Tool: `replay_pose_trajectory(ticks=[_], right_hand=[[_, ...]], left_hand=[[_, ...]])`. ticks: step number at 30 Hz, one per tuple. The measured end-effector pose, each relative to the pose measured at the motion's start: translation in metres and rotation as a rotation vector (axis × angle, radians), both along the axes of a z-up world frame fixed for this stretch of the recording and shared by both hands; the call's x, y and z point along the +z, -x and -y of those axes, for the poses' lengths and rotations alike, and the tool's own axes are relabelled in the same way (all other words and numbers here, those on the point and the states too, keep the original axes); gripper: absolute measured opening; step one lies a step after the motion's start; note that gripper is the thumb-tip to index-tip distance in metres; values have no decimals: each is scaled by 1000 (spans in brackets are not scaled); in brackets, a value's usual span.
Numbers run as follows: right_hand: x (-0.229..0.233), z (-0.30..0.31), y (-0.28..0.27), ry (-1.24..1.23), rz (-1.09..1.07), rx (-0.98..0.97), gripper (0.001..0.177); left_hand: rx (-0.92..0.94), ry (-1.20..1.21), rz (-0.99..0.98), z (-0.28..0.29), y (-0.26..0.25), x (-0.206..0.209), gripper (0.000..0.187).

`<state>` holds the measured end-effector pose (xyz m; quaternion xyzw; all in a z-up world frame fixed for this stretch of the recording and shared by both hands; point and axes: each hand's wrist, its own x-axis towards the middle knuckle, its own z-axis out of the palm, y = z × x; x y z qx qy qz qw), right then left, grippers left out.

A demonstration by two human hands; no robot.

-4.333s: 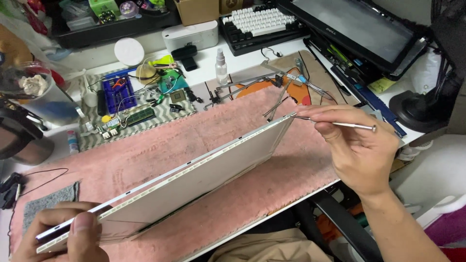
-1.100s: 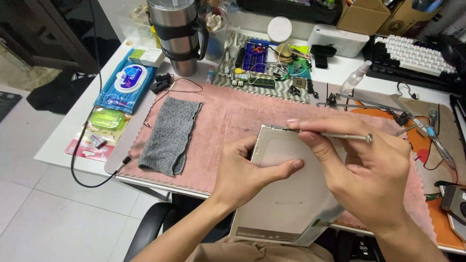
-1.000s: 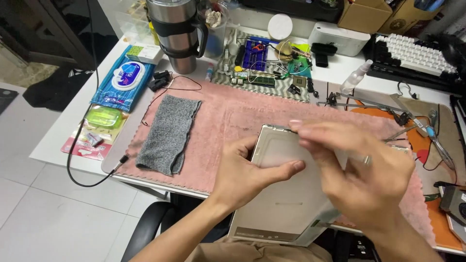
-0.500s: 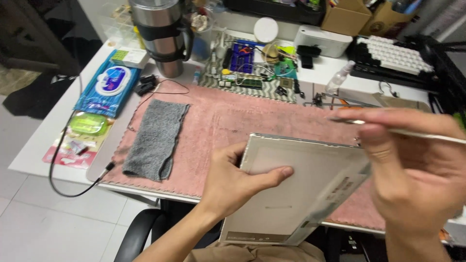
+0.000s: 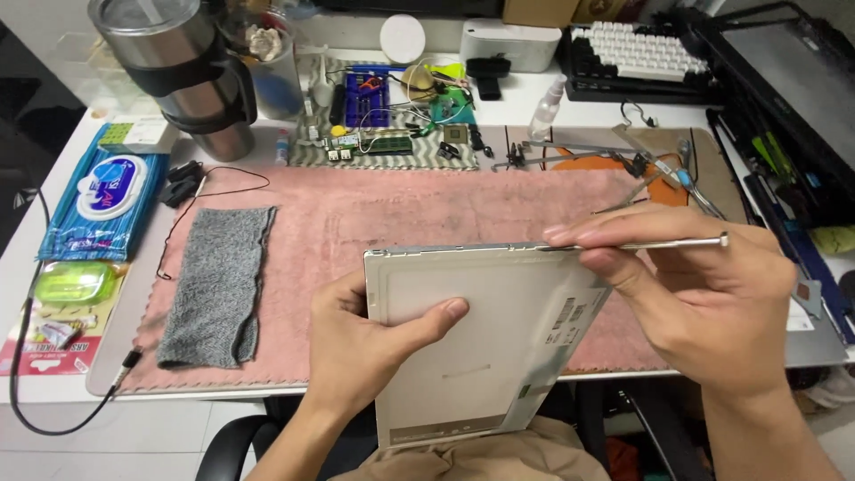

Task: The person disassembles a white computer monitor by prying off the back cover and removing the metal frame. They then separate the screen panel from the white plastic housing and remove the internal circuit board.

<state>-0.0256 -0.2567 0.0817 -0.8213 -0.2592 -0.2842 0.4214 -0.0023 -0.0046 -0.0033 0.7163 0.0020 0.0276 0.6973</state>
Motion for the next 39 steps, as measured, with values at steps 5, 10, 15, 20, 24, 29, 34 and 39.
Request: replay_pose_trajectory(ticks=[5, 10, 15, 20, 24, 29, 34, 39], right_hand=[[0, -5, 1, 114, 110, 5, 12], [-18, 2, -4, 325, 346, 66, 13], [-17, -3, -3, 180, 234, -39, 13], [-6, 1, 7, -55, 4, -84, 5], [-15, 23, 15, -129, -12, -106, 7], [-30, 37, 17, -47, -7, -62, 9], [-24, 35, 18, -49, -30, -64, 7], [-17, 33, 18, 85, 72, -129, 11]], left_hand=[[-19, -12, 15, 1, 1, 2, 28], [-28, -16, 35, -1, 0, 1, 29], [-54, -58, -21, -2, 1, 5, 25], [-43, -48, -19, -3, -1, -3, 26], [-34, -44, -26, -3, -1, 0, 27], [-32, -43, -53, -3, 1, 2, 28], [-59, -38, -44, -2, 1, -2, 29], [-39, -66, -27, -2, 0, -6, 29]])
